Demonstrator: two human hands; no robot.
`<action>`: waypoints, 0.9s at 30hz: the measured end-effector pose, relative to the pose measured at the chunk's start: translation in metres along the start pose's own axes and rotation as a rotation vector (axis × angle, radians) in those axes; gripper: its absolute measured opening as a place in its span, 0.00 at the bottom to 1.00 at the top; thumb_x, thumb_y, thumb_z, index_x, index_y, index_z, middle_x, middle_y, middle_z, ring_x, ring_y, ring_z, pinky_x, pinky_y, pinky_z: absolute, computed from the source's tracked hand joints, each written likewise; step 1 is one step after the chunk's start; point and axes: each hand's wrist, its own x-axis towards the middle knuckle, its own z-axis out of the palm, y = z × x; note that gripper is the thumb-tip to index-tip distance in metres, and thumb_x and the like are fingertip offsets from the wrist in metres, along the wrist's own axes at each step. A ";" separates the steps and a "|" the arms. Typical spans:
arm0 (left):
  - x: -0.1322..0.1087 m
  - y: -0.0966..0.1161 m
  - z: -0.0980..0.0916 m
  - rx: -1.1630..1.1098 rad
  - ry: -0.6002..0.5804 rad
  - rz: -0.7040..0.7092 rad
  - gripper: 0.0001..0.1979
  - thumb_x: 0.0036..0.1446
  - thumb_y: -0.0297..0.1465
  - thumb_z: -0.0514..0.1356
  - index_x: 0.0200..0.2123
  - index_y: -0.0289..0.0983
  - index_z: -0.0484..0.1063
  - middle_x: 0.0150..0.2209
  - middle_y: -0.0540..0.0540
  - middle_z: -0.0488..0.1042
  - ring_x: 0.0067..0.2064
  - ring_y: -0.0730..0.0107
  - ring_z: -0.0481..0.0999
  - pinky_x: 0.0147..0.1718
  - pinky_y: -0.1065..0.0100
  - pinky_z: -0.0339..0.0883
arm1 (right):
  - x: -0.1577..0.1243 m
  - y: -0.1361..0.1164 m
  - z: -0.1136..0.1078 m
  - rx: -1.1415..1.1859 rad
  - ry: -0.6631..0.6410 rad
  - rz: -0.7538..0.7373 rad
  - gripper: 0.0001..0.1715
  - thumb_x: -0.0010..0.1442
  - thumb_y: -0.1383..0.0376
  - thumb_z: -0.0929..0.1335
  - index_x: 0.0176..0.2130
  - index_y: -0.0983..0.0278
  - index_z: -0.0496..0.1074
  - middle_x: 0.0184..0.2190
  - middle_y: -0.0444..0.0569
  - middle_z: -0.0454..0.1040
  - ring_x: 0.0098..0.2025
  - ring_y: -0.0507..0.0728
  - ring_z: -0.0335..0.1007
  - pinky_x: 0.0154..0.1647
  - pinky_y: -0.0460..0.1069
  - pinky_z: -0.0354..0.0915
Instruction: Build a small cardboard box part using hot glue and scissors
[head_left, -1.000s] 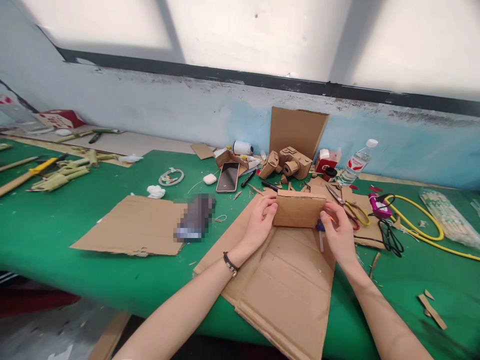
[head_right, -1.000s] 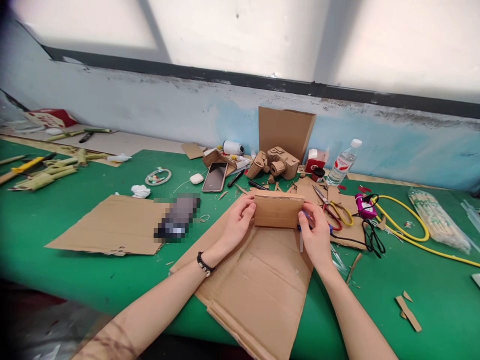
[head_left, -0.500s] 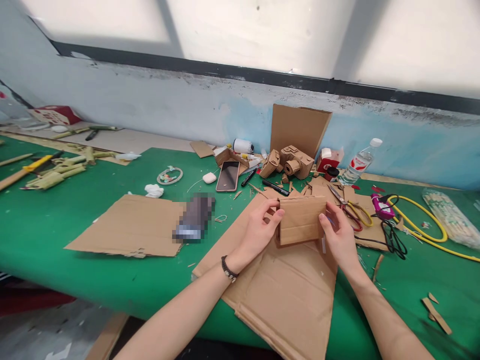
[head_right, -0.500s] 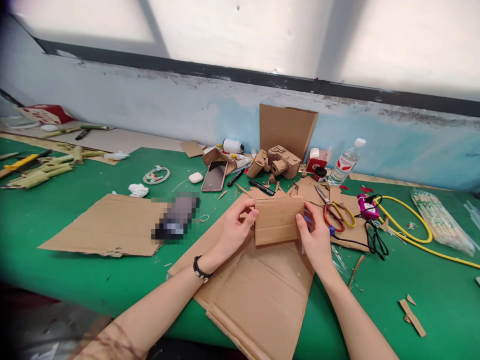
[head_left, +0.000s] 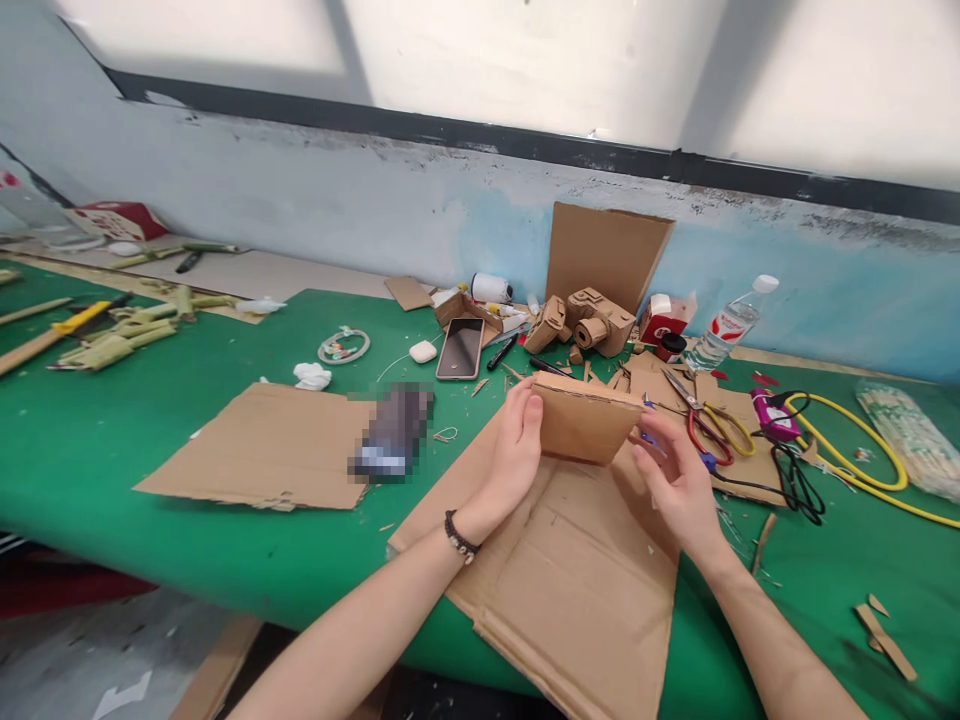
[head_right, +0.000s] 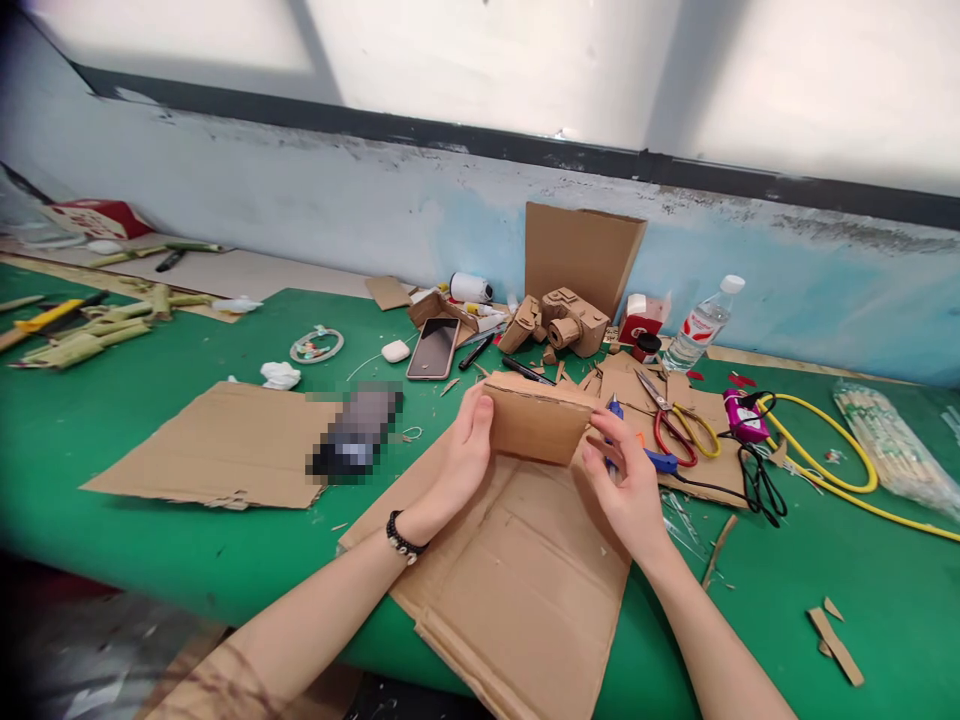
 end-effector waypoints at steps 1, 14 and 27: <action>0.002 -0.001 -0.001 0.004 0.024 -0.015 0.31 0.80 0.59 0.50 0.67 0.45 0.74 0.72 0.40 0.74 0.76 0.53 0.71 0.79 0.54 0.61 | -0.002 -0.002 0.001 -0.021 -0.033 -0.028 0.22 0.75 0.49 0.75 0.64 0.51 0.81 0.73 0.55 0.77 0.73 0.69 0.77 0.73 0.69 0.78; -0.003 0.011 0.000 -0.019 -0.078 0.159 0.22 0.83 0.50 0.52 0.64 0.45 0.75 0.75 0.40 0.73 0.77 0.54 0.70 0.80 0.52 0.59 | -0.005 -0.014 0.007 -0.059 0.068 -0.042 0.32 0.76 0.52 0.75 0.73 0.44 0.70 0.77 0.53 0.71 0.67 0.66 0.82 0.67 0.67 0.82; 0.001 0.010 -0.009 -0.051 -0.029 0.435 0.25 0.78 0.57 0.59 0.61 0.45 0.75 0.78 0.34 0.71 0.82 0.45 0.66 0.81 0.38 0.59 | -0.001 -0.012 0.003 -0.294 0.040 -0.114 0.28 0.71 0.49 0.78 0.65 0.50 0.80 0.61 0.54 0.78 0.65 0.70 0.79 0.69 0.67 0.77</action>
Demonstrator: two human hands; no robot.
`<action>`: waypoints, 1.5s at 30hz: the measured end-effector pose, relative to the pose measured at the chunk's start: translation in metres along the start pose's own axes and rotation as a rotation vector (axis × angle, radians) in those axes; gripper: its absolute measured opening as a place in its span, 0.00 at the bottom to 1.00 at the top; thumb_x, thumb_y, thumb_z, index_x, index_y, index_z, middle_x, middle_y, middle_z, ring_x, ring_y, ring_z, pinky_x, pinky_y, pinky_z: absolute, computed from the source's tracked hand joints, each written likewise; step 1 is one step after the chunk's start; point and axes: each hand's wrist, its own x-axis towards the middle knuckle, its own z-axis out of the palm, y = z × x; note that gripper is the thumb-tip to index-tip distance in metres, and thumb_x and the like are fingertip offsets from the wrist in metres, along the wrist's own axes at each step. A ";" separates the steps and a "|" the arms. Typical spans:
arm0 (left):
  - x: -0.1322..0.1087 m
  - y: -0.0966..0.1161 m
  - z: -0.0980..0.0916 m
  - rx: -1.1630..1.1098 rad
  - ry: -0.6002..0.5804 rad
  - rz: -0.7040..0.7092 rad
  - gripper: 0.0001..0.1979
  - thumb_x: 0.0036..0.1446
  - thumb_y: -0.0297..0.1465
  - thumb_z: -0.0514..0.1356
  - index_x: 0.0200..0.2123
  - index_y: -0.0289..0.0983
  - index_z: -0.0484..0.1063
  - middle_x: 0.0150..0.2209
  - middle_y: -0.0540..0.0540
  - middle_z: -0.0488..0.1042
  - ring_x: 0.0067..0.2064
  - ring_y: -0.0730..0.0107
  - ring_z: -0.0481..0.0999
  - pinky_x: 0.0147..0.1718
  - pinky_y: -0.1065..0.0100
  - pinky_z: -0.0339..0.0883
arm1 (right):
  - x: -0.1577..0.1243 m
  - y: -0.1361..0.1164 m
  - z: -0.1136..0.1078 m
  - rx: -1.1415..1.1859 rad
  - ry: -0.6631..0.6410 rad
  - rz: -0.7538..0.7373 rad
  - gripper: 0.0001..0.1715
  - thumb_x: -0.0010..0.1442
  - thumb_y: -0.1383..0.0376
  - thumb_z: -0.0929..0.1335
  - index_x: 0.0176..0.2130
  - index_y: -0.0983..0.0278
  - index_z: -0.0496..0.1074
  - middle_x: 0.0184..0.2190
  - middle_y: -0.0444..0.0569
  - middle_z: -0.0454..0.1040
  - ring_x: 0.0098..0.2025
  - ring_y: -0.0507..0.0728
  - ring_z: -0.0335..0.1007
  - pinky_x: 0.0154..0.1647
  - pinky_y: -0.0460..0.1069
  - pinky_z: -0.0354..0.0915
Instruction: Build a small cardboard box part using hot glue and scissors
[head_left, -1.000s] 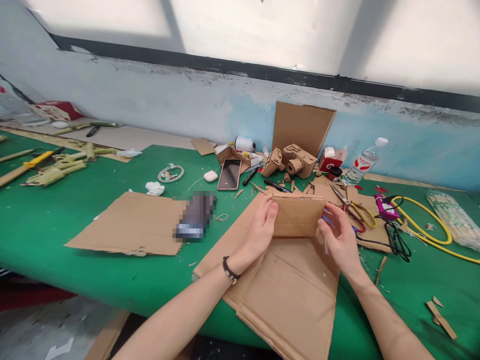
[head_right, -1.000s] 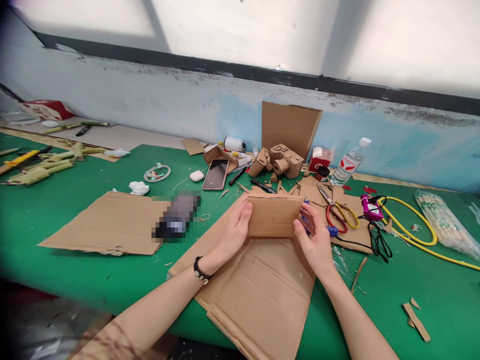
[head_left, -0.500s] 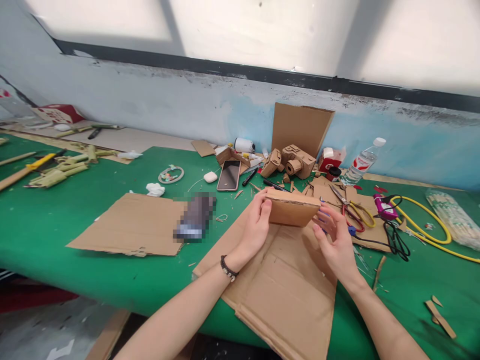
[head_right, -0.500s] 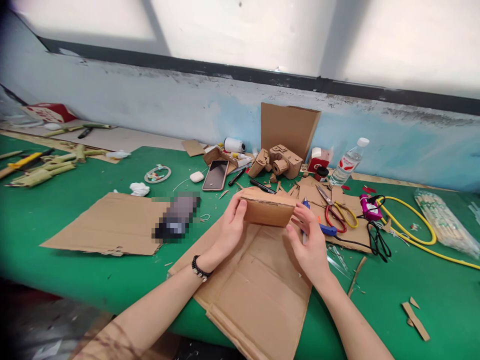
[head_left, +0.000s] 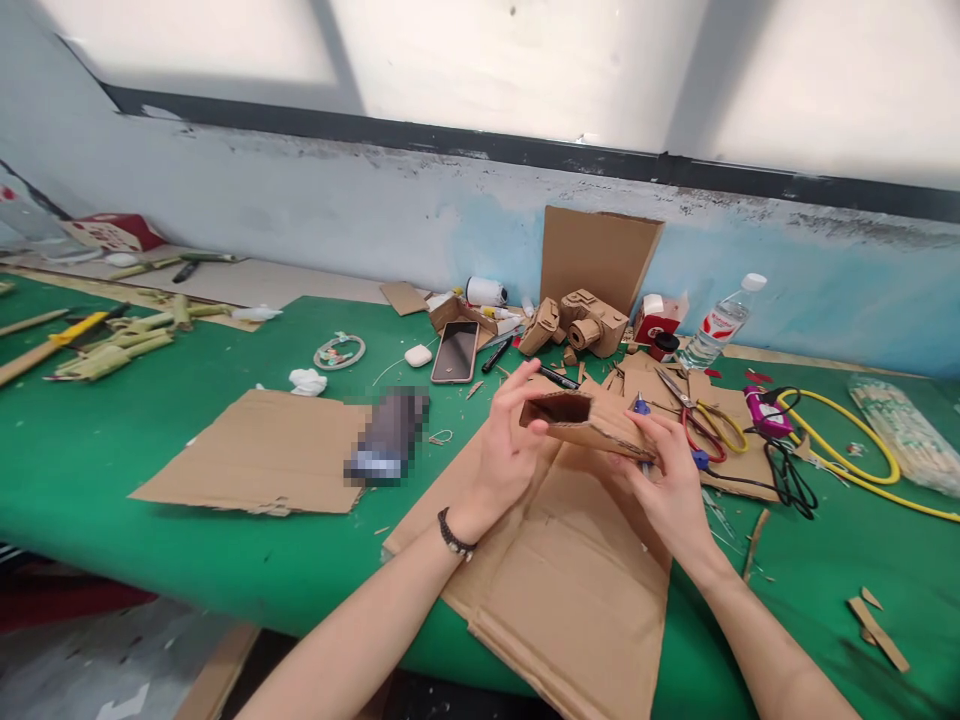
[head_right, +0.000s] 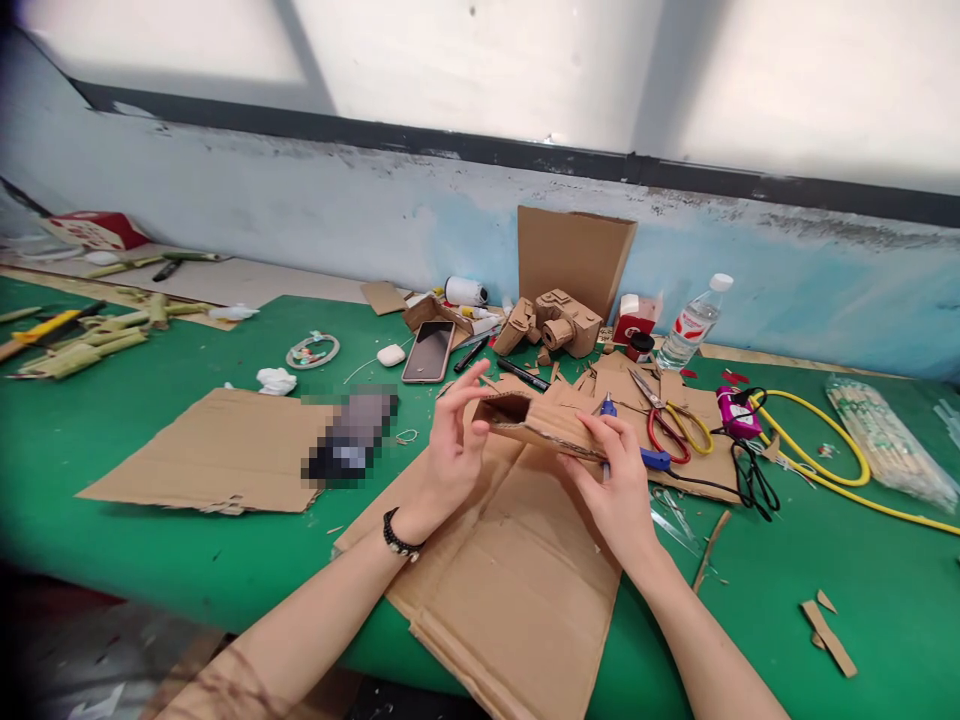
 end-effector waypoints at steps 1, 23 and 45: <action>0.001 -0.003 0.002 -0.058 0.060 -0.043 0.26 0.78 0.57 0.59 0.64 0.46 0.74 0.79 0.35 0.69 0.82 0.45 0.67 0.81 0.39 0.59 | -0.001 0.001 0.001 0.055 -0.020 0.051 0.28 0.72 0.48 0.77 0.66 0.51 0.78 0.62 0.54 0.79 0.65 0.69 0.79 0.68 0.66 0.78; -0.025 0.008 0.013 -0.283 -0.282 -0.179 0.36 0.80 0.59 0.51 0.80 0.49 0.61 0.82 0.38 0.63 0.81 0.45 0.65 0.80 0.43 0.61 | -0.029 -0.005 0.027 0.234 -0.262 0.162 0.58 0.80 0.41 0.67 0.88 0.48 0.31 0.89 0.54 0.46 0.89 0.67 0.48 0.88 0.70 0.52; -0.025 0.010 0.009 -0.440 -0.348 -0.318 0.34 0.80 0.57 0.50 0.83 0.58 0.61 0.86 0.53 0.57 0.89 0.44 0.47 0.87 0.38 0.44 | -0.030 -0.008 0.023 0.205 -0.310 0.031 0.56 0.80 0.40 0.68 0.87 0.46 0.34 0.87 0.55 0.49 0.88 0.71 0.47 0.88 0.73 0.50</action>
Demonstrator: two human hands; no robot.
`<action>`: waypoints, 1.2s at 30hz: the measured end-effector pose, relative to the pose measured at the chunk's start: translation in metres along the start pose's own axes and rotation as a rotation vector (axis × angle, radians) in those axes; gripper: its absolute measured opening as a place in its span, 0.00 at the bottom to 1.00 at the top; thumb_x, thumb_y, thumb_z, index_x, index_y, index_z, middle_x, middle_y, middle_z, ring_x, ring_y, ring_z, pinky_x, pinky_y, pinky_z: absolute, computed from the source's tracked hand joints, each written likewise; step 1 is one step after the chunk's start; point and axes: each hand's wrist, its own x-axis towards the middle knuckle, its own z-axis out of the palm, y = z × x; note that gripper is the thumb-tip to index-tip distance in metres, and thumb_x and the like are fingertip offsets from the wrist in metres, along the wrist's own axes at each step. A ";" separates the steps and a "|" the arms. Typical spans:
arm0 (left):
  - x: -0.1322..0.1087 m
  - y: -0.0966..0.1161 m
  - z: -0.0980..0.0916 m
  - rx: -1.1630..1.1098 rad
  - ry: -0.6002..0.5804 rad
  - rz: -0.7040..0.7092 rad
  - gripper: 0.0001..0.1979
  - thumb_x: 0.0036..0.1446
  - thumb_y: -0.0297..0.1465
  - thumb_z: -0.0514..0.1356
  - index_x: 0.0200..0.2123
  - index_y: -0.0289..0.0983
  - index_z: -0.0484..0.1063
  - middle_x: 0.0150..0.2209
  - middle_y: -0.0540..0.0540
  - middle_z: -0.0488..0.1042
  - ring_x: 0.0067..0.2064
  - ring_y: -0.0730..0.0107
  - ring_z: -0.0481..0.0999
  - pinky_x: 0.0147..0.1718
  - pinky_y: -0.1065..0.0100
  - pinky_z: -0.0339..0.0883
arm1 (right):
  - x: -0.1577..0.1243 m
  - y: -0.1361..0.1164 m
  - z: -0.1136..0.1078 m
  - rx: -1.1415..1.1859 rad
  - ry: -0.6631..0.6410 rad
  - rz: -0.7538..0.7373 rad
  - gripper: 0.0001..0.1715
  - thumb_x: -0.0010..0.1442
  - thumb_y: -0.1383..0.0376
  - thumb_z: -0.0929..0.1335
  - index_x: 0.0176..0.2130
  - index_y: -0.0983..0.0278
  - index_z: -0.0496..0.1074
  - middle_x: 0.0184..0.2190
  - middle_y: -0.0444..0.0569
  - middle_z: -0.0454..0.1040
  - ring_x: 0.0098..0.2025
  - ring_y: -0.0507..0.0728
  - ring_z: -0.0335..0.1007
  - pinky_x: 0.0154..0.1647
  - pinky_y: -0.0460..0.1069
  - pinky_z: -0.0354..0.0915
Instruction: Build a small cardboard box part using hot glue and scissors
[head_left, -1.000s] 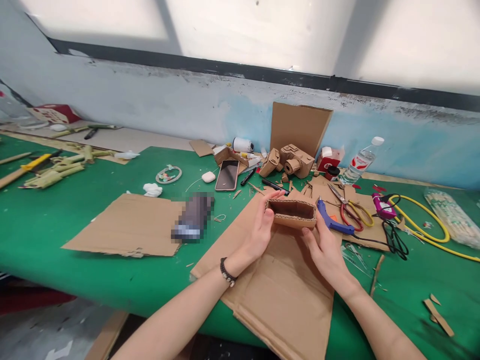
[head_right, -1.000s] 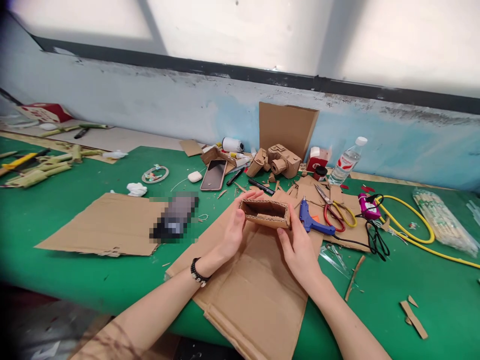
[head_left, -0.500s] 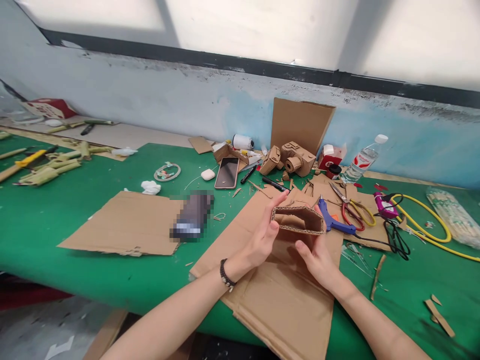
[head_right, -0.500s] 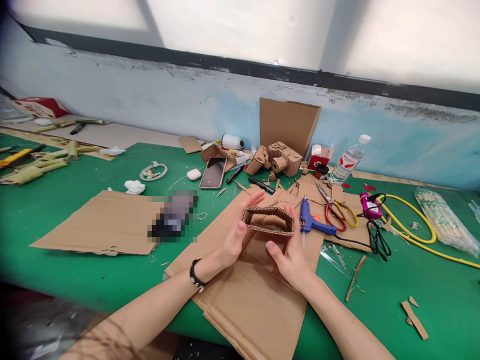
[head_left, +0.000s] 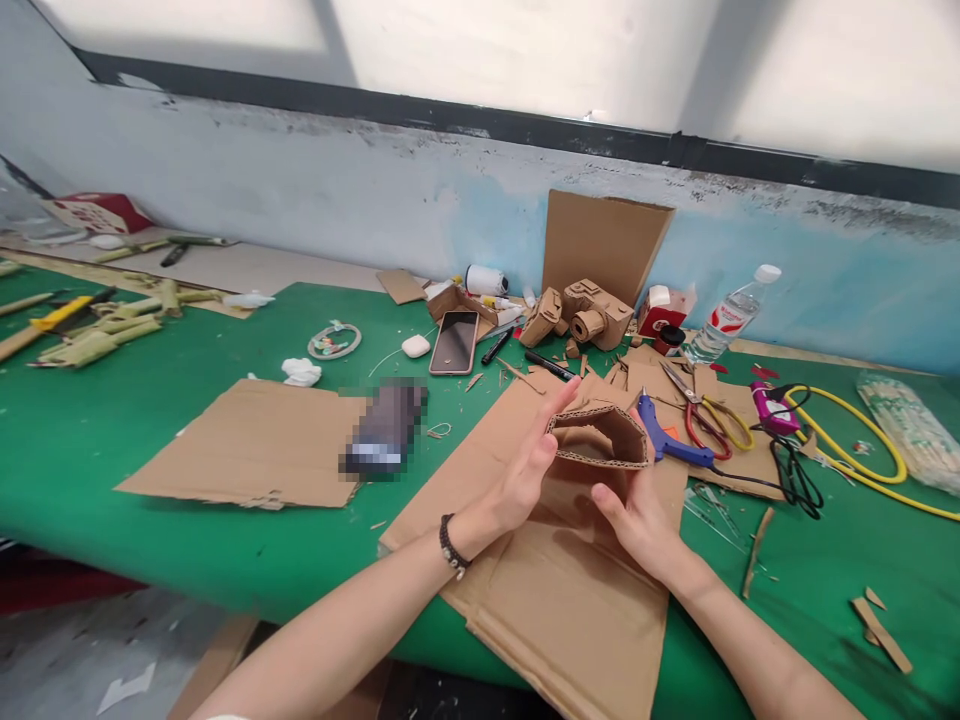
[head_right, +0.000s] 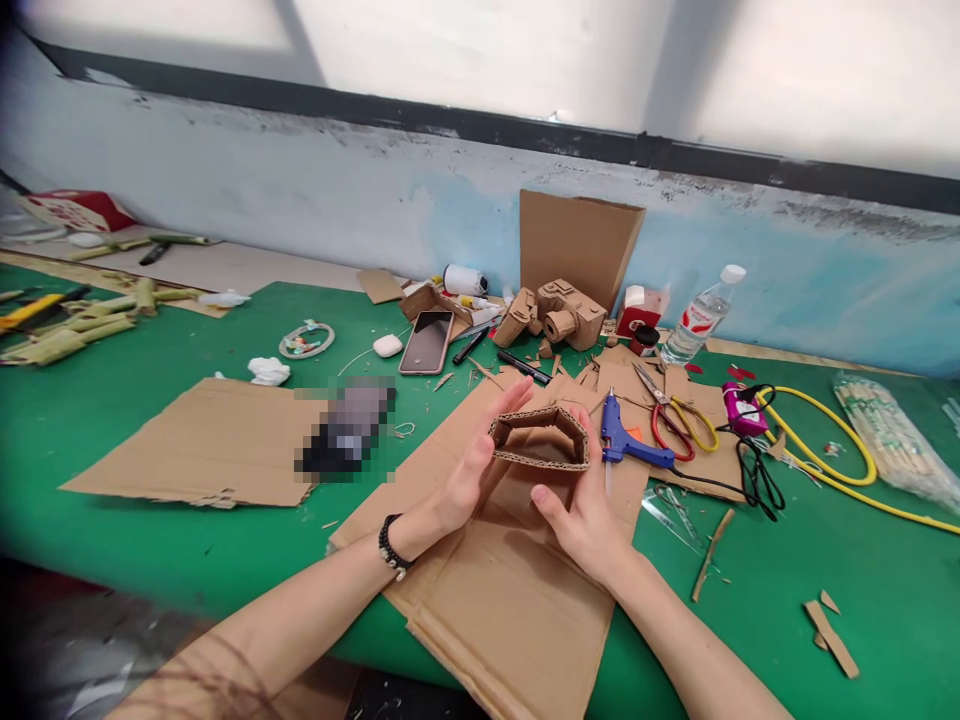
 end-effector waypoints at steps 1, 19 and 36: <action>0.000 0.000 0.000 0.005 -0.001 0.000 0.34 0.80 0.57 0.51 0.83 0.58 0.60 0.86 0.53 0.57 0.89 0.44 0.47 0.87 0.37 0.44 | 0.000 0.000 0.000 0.001 0.000 0.000 0.57 0.79 0.39 0.68 0.87 0.48 0.34 0.87 0.56 0.49 0.88 0.71 0.46 0.88 0.73 0.50; 0.002 -0.005 0.000 0.075 -0.038 0.078 0.39 0.77 0.56 0.60 0.84 0.57 0.56 0.88 0.45 0.50 0.88 0.40 0.51 0.85 0.35 0.53 | -0.003 0.001 -0.001 -0.017 0.004 0.026 0.55 0.80 0.44 0.68 0.86 0.40 0.32 0.88 0.50 0.47 0.89 0.70 0.43 0.89 0.74 0.46; 0.010 -0.002 0.001 0.208 0.143 0.026 0.42 0.74 0.50 0.69 0.81 0.50 0.54 0.83 0.36 0.60 0.82 0.44 0.63 0.82 0.40 0.58 | 0.010 -0.003 -0.010 0.173 0.044 0.172 0.43 0.77 0.46 0.73 0.81 0.50 0.60 0.77 0.56 0.73 0.77 0.69 0.74 0.79 0.69 0.71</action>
